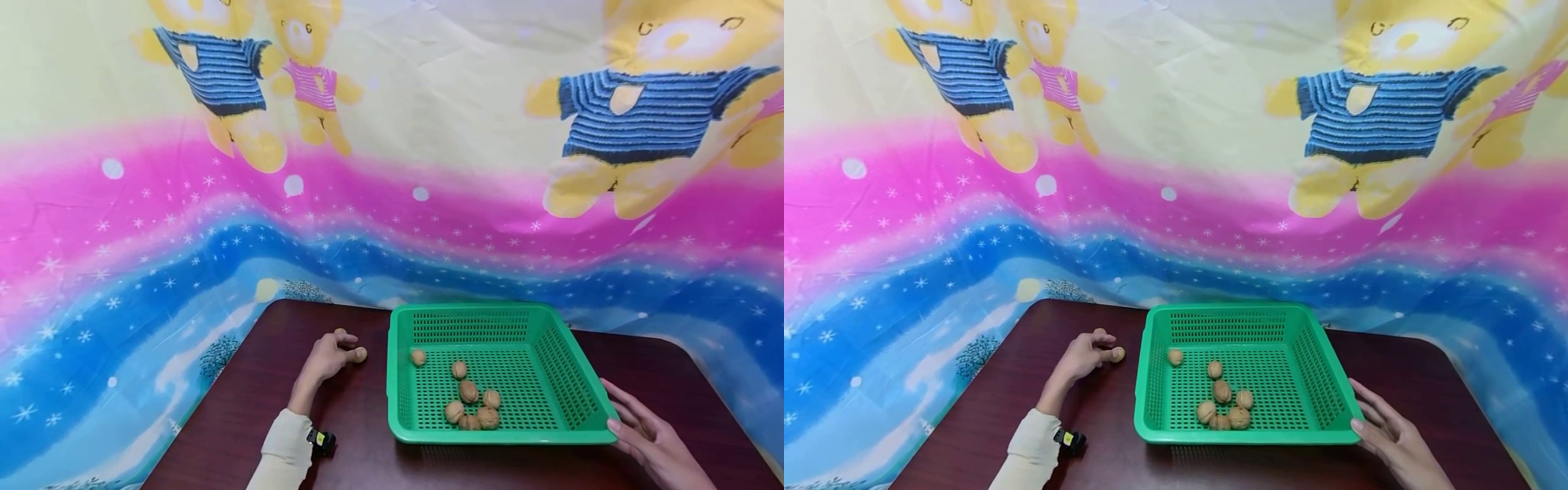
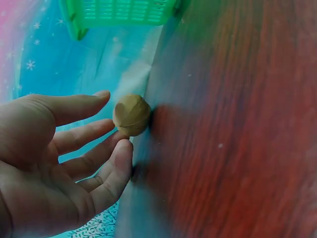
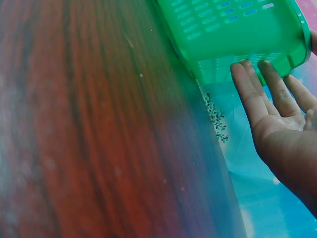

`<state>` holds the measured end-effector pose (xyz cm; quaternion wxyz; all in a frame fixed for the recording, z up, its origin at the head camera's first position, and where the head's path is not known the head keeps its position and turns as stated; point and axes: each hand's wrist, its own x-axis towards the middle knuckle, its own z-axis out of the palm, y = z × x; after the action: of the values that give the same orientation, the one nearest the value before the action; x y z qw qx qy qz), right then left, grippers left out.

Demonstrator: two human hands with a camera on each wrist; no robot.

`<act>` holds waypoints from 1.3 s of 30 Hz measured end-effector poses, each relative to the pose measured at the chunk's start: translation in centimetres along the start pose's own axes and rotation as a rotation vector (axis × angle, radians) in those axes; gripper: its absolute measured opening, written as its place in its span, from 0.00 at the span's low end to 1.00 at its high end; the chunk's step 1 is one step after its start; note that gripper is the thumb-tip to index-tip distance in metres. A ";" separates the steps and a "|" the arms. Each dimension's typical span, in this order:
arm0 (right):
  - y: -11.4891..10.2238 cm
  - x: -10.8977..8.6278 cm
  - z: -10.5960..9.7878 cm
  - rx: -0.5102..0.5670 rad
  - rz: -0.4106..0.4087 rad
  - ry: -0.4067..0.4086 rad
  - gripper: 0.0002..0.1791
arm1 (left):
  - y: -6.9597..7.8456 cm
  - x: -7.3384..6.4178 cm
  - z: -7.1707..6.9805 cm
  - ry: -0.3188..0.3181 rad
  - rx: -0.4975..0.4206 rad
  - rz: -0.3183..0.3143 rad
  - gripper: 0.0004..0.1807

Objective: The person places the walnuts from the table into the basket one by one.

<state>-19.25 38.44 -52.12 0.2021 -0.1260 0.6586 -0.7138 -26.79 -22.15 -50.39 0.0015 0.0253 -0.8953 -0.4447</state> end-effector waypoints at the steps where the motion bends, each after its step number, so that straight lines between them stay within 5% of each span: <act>1: 0.0 0.0 0.0 -0.003 -0.002 0.003 0.37 | 0.0 0.0 0.1 -0.001 0.014 0.000 0.22; 8: 0.1 0.1 -0.1 -0.016 0.003 0.019 0.36 | -0.1 -0.1 0.7 0.004 0.103 0.023 0.18; 22: -0.2 0.0 0.2 -0.025 0.037 0.027 0.37 | 0.4 -0.2 0.6 0.011 0.092 0.014 0.15; 31: -0.6 -0.4 0.7 -0.120 0.066 0.067 0.38 | 3.2 -1.0 -0.2 0.033 -0.032 0.038 0.17; 39: -0.6 -0.4 0.6 -0.083 0.029 0.036 0.37 | 6.6 -1.6 -0.4 0.039 -0.156 0.120 0.18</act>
<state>-18.67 38.11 -51.47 0.1951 -0.1118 0.6930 -0.6850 -25.47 -18.43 -44.81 0.0474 -0.0199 -0.8577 -0.5115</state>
